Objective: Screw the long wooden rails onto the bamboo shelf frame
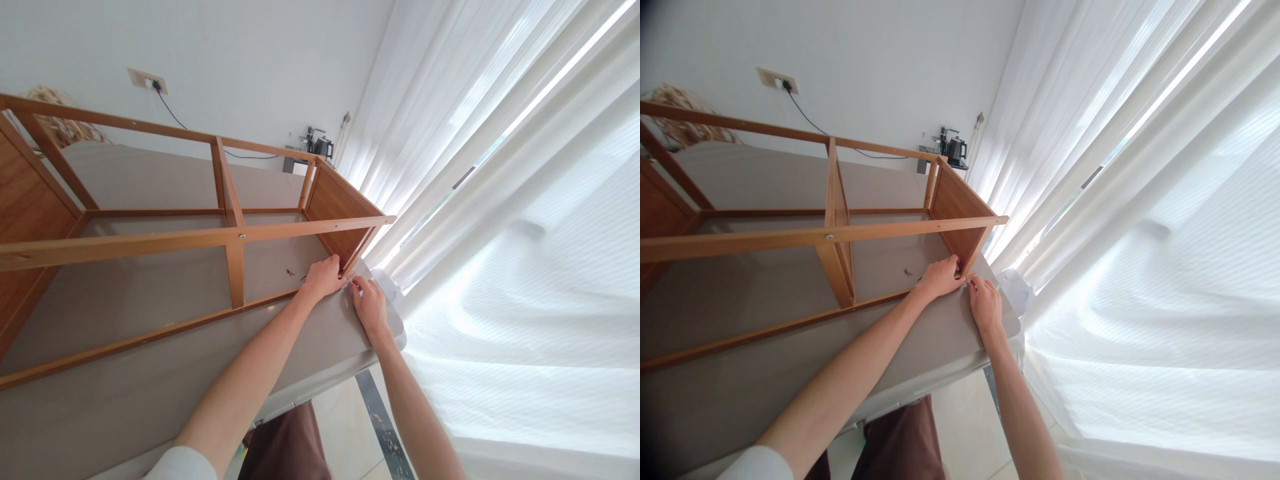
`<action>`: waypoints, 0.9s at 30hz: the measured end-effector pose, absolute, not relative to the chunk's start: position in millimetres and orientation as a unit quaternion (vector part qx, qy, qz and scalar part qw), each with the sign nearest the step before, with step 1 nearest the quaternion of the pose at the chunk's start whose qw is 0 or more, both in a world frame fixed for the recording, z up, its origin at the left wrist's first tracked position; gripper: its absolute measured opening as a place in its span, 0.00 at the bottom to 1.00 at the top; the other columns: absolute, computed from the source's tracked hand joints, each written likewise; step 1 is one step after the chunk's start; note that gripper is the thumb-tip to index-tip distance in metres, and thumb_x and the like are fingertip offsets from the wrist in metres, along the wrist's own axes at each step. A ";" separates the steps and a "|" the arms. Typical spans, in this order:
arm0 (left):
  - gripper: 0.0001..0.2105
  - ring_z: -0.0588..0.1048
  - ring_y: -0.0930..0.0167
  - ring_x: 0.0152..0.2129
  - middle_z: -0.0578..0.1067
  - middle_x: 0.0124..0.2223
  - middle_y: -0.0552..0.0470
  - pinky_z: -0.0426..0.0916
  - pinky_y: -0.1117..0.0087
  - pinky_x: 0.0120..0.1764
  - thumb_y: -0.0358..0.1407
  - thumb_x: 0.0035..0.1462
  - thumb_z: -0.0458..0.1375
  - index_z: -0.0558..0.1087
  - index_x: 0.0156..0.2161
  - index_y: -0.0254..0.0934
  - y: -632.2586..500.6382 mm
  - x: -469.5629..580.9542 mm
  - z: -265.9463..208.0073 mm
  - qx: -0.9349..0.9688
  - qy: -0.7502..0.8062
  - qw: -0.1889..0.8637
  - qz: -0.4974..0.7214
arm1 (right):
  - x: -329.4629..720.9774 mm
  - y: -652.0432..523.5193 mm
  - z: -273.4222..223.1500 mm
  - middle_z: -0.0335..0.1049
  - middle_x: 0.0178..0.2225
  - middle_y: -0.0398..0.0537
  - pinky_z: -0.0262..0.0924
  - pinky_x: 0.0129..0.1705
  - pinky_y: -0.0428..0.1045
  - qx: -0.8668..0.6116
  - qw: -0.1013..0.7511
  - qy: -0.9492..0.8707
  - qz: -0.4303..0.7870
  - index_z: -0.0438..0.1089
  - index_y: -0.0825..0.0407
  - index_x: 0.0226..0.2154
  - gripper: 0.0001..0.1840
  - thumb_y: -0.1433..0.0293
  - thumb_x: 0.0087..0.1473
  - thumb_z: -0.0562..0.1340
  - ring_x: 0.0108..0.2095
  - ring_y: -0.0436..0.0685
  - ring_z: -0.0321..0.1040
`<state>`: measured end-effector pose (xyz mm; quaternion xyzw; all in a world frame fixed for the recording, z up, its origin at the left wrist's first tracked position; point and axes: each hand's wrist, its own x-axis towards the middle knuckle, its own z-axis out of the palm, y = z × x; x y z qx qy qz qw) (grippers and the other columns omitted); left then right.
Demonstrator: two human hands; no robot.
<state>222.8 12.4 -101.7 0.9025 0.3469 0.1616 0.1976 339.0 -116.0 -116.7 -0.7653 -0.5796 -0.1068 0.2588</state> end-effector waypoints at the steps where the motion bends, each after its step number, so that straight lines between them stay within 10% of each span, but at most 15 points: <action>1: 0.15 0.78 0.60 0.43 0.77 0.48 0.44 0.71 0.62 0.42 0.44 0.58 0.57 0.64 0.47 0.40 12.3 223.0 -101.7 0.902 0.348 0.198 0.160 | 338.8 -116.1 -116.7 0.69 0.28 0.47 0.54 0.35 0.50 -0.765 0.258 -0.580 -0.107 0.70 0.48 0.35 0.15 0.63 0.66 0.50 0.32 0.58 0.65; 27: 0.15 0.78 0.59 0.42 0.77 0.48 0.44 0.71 0.62 0.40 0.45 0.58 0.56 0.64 0.45 0.40 12.4 222.8 -102.0 0.905 0.345 0.181 0.172 | 358.4 -107.4 -115.4 0.79 0.30 0.47 0.64 0.36 0.51 -0.787 0.405 -0.459 0.071 0.70 0.49 0.36 0.19 0.51 0.55 0.59 0.33 0.60 0.75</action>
